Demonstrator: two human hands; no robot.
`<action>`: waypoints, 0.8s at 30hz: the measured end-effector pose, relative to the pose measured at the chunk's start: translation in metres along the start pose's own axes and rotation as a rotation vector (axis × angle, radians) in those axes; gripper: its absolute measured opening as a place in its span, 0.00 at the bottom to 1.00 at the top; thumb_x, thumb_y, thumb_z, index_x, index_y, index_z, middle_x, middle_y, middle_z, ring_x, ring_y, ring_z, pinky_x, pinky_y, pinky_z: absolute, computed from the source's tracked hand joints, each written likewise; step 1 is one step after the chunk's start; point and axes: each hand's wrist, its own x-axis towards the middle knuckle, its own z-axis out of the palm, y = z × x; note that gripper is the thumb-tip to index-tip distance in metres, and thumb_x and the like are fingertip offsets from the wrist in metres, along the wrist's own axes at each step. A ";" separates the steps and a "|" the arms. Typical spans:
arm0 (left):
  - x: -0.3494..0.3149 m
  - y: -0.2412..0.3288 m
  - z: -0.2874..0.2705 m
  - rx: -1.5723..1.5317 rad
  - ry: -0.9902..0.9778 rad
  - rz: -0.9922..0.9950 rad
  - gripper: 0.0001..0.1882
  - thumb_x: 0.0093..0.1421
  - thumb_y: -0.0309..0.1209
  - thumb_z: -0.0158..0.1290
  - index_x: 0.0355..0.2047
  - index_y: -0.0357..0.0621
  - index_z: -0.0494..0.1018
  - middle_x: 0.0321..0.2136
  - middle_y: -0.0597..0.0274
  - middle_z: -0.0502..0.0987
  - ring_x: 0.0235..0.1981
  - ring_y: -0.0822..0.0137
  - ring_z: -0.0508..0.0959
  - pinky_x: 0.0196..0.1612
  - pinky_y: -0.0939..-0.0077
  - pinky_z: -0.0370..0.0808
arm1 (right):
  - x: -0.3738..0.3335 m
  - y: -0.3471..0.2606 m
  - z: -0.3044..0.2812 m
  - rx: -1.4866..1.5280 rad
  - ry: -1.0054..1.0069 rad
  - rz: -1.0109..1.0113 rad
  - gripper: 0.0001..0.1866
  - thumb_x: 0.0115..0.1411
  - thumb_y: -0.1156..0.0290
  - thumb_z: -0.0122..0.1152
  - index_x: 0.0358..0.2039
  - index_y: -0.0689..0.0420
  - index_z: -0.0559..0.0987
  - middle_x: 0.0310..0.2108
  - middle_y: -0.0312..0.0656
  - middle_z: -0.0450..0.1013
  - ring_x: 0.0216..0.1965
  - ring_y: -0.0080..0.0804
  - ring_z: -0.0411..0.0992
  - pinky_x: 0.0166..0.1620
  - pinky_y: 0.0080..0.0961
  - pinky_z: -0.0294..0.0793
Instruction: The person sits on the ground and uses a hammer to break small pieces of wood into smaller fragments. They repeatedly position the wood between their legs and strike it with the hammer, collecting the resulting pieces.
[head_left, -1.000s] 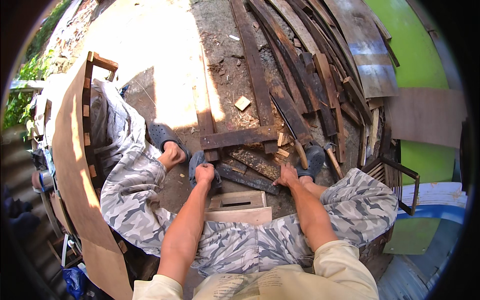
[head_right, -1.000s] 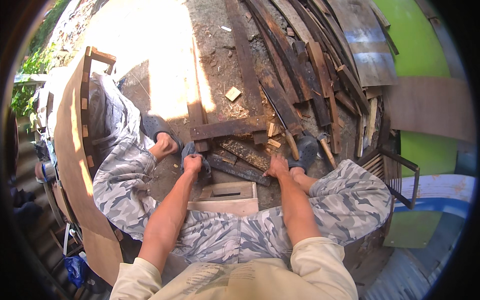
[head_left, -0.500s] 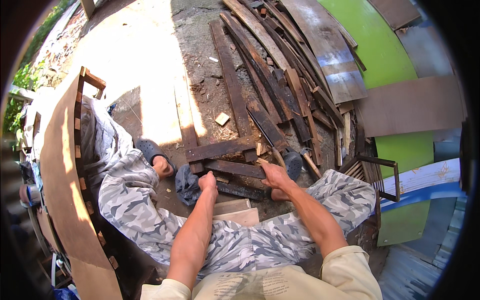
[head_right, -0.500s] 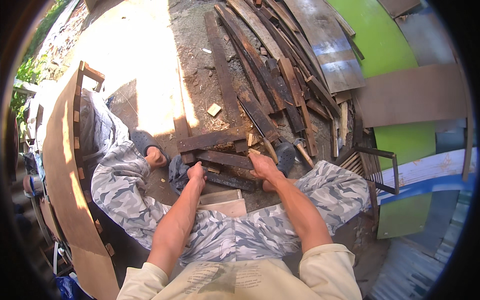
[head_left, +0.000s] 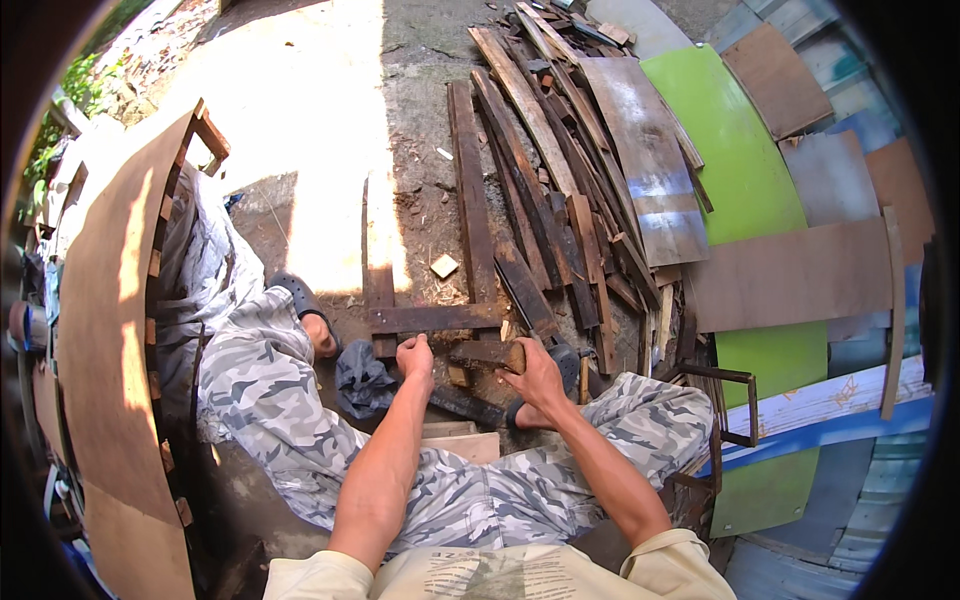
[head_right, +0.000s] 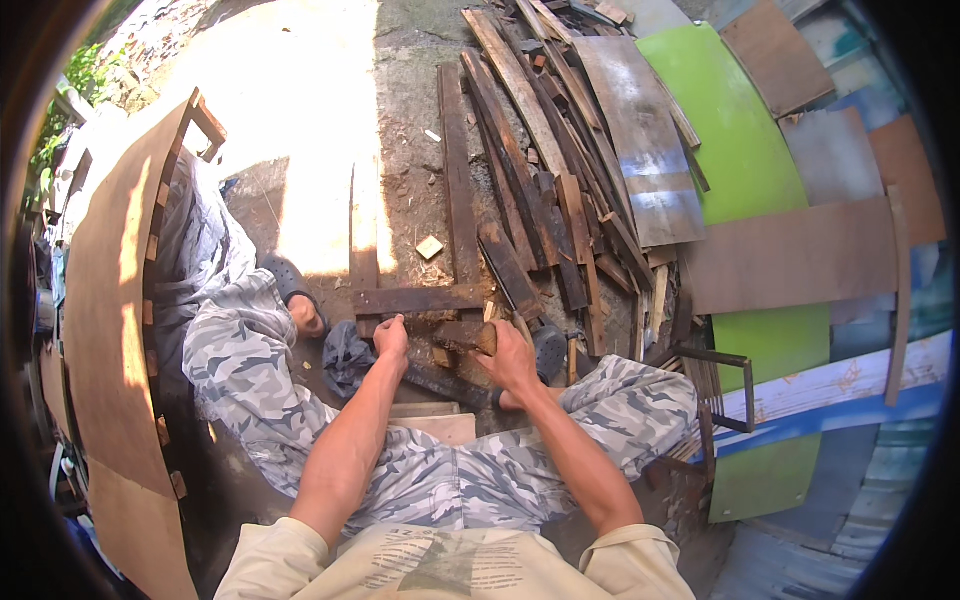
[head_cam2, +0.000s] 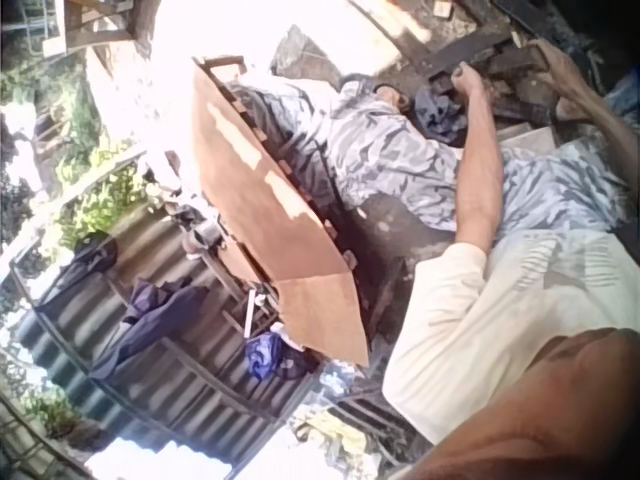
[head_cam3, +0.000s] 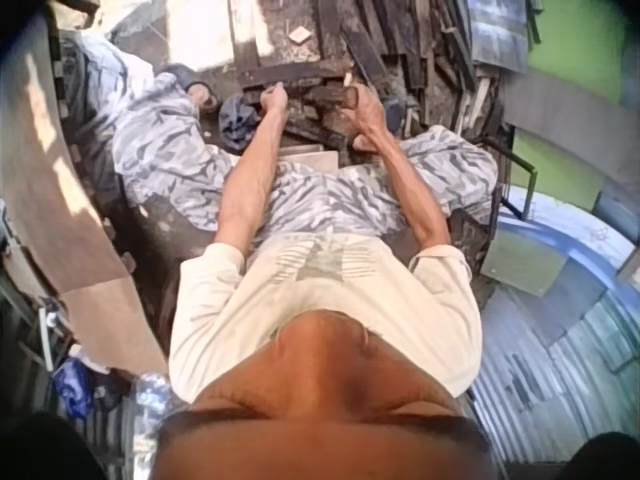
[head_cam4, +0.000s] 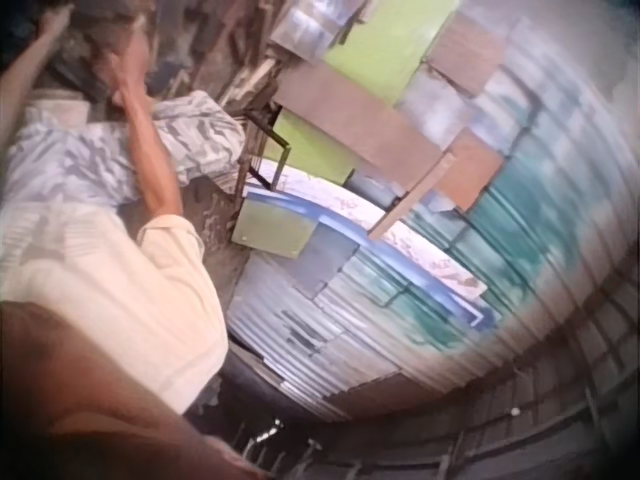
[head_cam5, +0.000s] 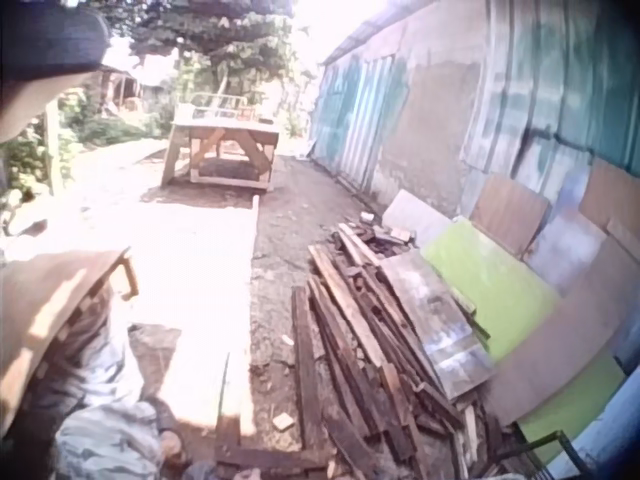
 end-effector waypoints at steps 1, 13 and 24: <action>-0.015 0.007 0.002 0.003 -0.053 -0.071 0.16 0.59 0.39 0.61 0.40 0.39 0.77 0.38 0.52 0.81 0.43 0.57 0.79 0.50 0.64 0.73 | 0.000 0.008 -0.004 0.013 -0.047 0.042 0.32 0.45 0.62 0.79 0.49 0.58 0.75 0.39 0.51 0.77 0.43 0.53 0.76 0.46 0.40 0.75; -0.015 0.008 0.006 0.015 -0.284 -0.287 0.47 0.60 0.57 0.56 0.66 0.31 0.58 0.66 0.46 0.63 0.65 0.53 0.65 0.62 0.51 0.64 | 0.031 -0.028 -0.130 0.350 -0.003 0.134 0.34 0.45 0.57 0.81 0.49 0.60 0.77 0.39 0.44 0.81 0.43 0.33 0.79 0.49 0.29 0.76; -0.140 0.117 -0.045 -0.039 -0.782 -0.230 0.46 0.60 0.72 0.44 0.56 0.40 0.73 0.53 0.53 0.75 0.55 0.57 0.73 0.58 0.52 0.67 | 0.070 -0.004 -0.153 1.035 0.501 0.110 0.35 0.54 0.46 0.74 0.50 0.62 0.75 0.40 0.33 0.72 0.40 0.21 0.69 0.46 0.18 0.68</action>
